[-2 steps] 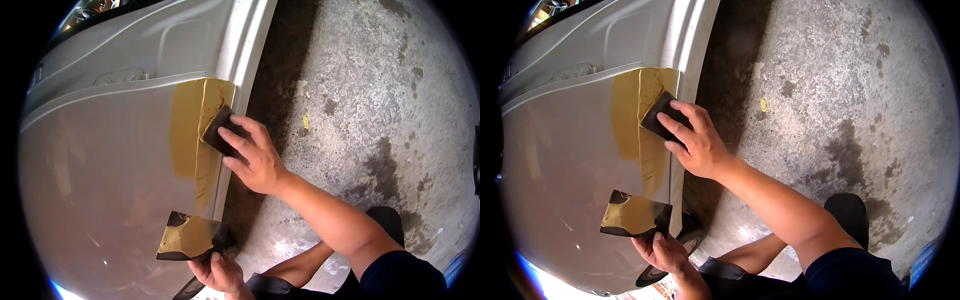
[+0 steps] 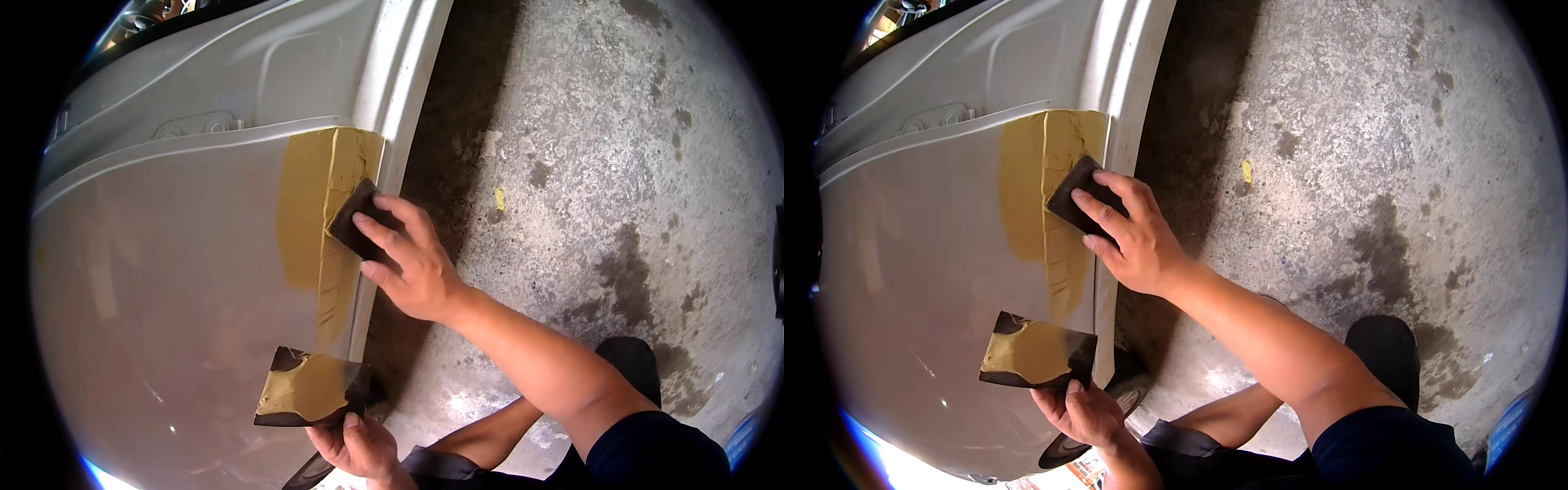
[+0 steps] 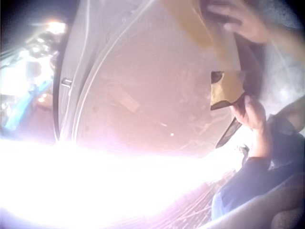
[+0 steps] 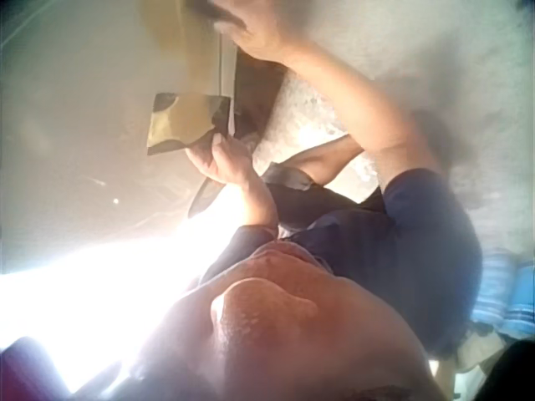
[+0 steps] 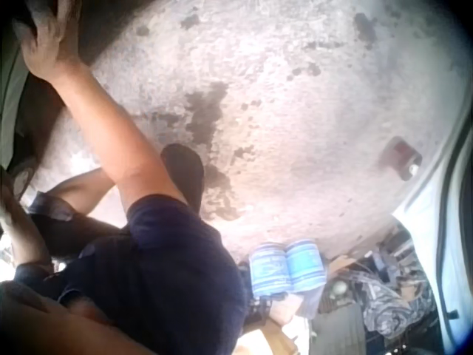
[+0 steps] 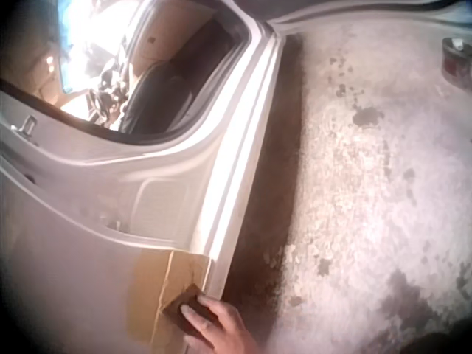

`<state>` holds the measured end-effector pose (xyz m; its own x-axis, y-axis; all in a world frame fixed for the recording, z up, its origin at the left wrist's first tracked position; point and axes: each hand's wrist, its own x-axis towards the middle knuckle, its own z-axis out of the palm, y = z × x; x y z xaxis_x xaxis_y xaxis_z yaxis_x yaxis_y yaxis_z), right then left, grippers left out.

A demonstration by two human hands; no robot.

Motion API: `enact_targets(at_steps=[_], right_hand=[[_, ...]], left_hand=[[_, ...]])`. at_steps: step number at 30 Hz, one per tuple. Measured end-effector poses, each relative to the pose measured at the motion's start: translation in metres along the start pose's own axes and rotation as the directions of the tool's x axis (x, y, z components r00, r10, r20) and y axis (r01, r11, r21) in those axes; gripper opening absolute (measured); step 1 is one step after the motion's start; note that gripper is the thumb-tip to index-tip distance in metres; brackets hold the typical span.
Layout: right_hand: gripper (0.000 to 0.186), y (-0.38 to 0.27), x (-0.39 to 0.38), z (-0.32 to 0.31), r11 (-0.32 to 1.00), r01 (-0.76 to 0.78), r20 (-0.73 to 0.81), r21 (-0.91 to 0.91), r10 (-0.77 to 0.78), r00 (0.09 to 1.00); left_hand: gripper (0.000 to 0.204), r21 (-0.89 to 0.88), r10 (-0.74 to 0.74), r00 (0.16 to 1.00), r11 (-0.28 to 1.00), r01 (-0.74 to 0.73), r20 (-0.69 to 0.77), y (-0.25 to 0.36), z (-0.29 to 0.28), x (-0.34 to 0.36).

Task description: The person applies a yellow body filler to the side of a white car using a metal putty knife and a smaller scraper. They spread the filler over a damaged area on the rear door and quarter panel, smoothing it with repeated strokes.

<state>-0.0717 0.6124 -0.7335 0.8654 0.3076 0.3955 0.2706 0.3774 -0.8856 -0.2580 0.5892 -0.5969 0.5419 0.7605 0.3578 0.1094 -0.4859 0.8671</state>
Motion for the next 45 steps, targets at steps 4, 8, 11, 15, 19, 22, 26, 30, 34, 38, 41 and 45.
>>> enact_targets(at_steps=[4, 8, 11, 15, 19, 22, 26, 30, 34, 38, 41, 45], right_hand=[[0.055, -0.003, -0.03, 0.016, 0.979, -0.179, 0.055, 0.095, 0.174, 0.983], [0.052, -0.005, -0.036, 0.004, 0.987, -0.146, 0.033, 0.061, 0.144, 0.989], [0.051, -0.004, -0.002, -0.002, 0.994, -0.097, -0.064, 0.056, 0.1, 0.993], [0.051, -0.007, 0.018, 0.009, 0.993, -0.106, -0.116, 0.058, 0.112, 0.987], [0.05, -0.007, -0.012, 0.013, 0.979, -0.195, -0.003, 0.066, 0.196, 0.981], [0.05, -0.01, -0.021, 0.004, 0.966, -0.223, 0.022, 0.13, 0.222, 0.975], [0.049, -0.022, -0.004, 0.003, 0.97, -0.189, -0.078, 0.151, 0.203, 0.976], [0.049, -0.033, -0.022, 0.022, 0.953, -0.266, -0.026, 0.145, 0.273, 0.962], [0.049, -0.045, -0.07, 0.048, 0.945, -0.313, 0.028, 0.098, 0.312, 0.95], [0.05, -0.053, -0.104, 0.062, 0.901, -0.398, 0.133, 0.171, 0.379, 0.916], [0.05, -0.048, -0.116, 0.053, 0.913, -0.377, 0.182, 0.153, 0.349, 0.919], [0.05, -0.041, -0.065, 0.029, 0.955, -0.251, -0.023, 0.157, 0.258, 0.966]], left_hand=[[0.053, -0.014, 0.005, 1.0, 1.0, -0.005, -0.021, 0.003, -0.001, -0.002], [0.054, -0.027, 0.019, 0.997, 0.999, -0.021, -0.068, 0.002, 0.0, -0.005], [0.055, -0.044, 0.002, 0.999, 0.999, -0.004, -0.04, 0.002, -0.006, -0.007], [0.056, -0.099, 0.027, 1.0, 0.995, -0.026, 0.003, 0.005, -0.007, -0.007], [0.057, -0.086, 0.039, 0.999, 0.996, -0.039, -0.002, 0.006, -0.011, -0.007], [0.057, -0.068, 0.032, 0.999, 0.997, -0.035, -0.044, 0.003, -0.025, -0.014], [0.057, -0.044, 0.028, 0.997, 0.999, -0.031, -0.071, 0.007, -0.019, -0.013], [0.057, -0.013, 0.016, 0.986, 1.0, -0.018, -0.169, 0.011, -0.034, -0.019], [0.057, -0.005, 0.043, 0.98, 0.999, -0.045, -0.195, 0.015, -0.039, -0.019], [0.055, 0.024, 0.048, 0.977, 0.999, -0.044, -0.208, 0.017, -0.045, -0.024], [0.055, 0.011, 0.047, 0.98, 0.999, -0.046, -0.193, 0.018, -0.053, -0.026], [0.057, -0.051, 0.053, 0.977, 0.997, -0.065, -0.207, 0.015, -0.053, -0.028]])
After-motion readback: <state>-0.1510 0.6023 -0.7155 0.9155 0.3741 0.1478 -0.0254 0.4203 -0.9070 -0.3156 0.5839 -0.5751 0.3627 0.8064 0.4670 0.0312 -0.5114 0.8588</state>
